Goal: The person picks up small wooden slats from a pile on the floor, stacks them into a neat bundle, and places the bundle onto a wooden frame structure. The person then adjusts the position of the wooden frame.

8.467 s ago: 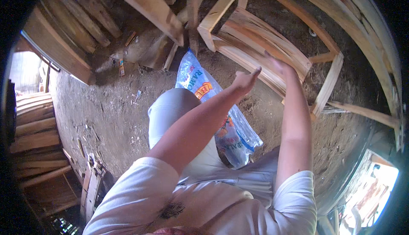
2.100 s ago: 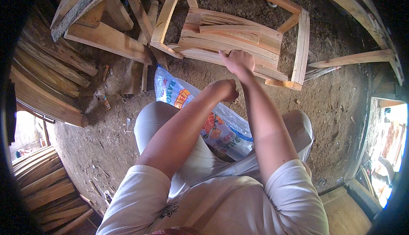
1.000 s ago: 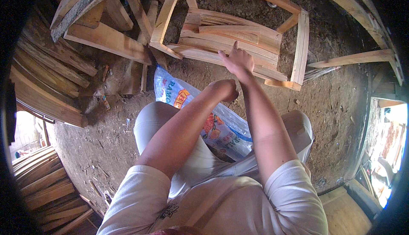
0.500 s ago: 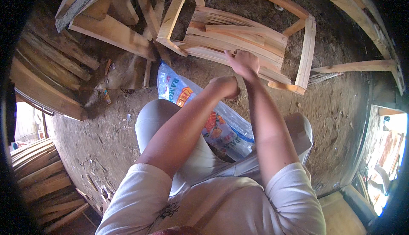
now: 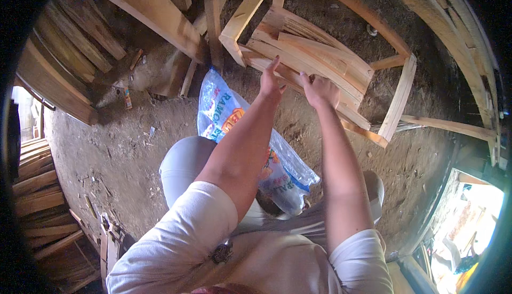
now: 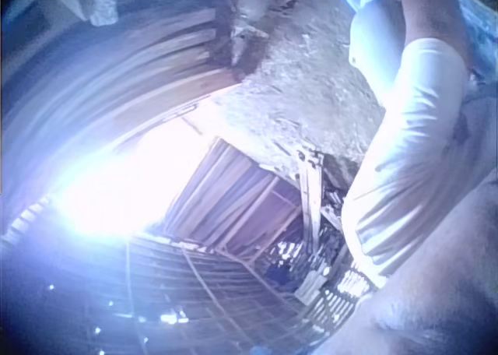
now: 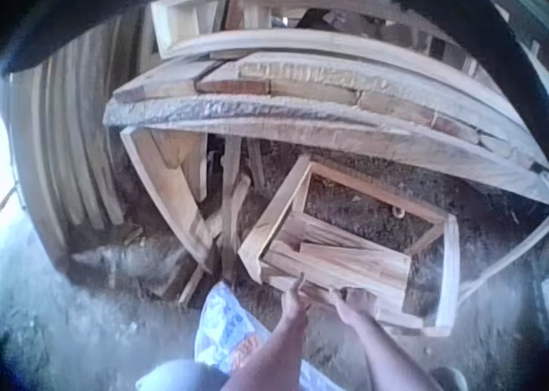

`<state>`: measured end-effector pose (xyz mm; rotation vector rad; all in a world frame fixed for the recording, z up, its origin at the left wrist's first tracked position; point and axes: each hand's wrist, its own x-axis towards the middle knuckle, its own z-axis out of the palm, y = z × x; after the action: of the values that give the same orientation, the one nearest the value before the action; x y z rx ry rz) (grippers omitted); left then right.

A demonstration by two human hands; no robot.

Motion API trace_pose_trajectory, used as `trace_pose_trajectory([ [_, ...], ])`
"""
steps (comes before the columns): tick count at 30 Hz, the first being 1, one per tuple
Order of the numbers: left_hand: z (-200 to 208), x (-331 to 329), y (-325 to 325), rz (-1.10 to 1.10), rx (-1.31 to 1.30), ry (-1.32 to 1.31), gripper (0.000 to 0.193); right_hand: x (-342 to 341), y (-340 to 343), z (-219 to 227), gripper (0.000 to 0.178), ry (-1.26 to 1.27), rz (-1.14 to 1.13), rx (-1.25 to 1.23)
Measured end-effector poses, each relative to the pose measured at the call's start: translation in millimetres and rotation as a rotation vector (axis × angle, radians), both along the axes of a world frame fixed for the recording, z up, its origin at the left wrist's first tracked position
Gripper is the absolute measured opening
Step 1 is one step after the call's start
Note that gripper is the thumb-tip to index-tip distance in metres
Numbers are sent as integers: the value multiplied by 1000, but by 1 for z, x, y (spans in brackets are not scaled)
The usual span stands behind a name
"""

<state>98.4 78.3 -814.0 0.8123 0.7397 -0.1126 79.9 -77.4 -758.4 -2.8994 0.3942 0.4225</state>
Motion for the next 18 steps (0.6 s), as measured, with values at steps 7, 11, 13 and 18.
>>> trace_pose_trajectory([
  [7,-2,5,-30,170,-145,-21,81,0,-3,22,78,93,-58,63],
  [11,-6,7,-38,215,-95,-99,78,-3,-6,14,76,14,-66,17],
  [13,-4,7,-38,245,-88,-47,76,1,-7,8,77,24,-63,16],
  [18,42,13,-54,325,-33,232,81,4,-19,5,85,26,-54,72],
])
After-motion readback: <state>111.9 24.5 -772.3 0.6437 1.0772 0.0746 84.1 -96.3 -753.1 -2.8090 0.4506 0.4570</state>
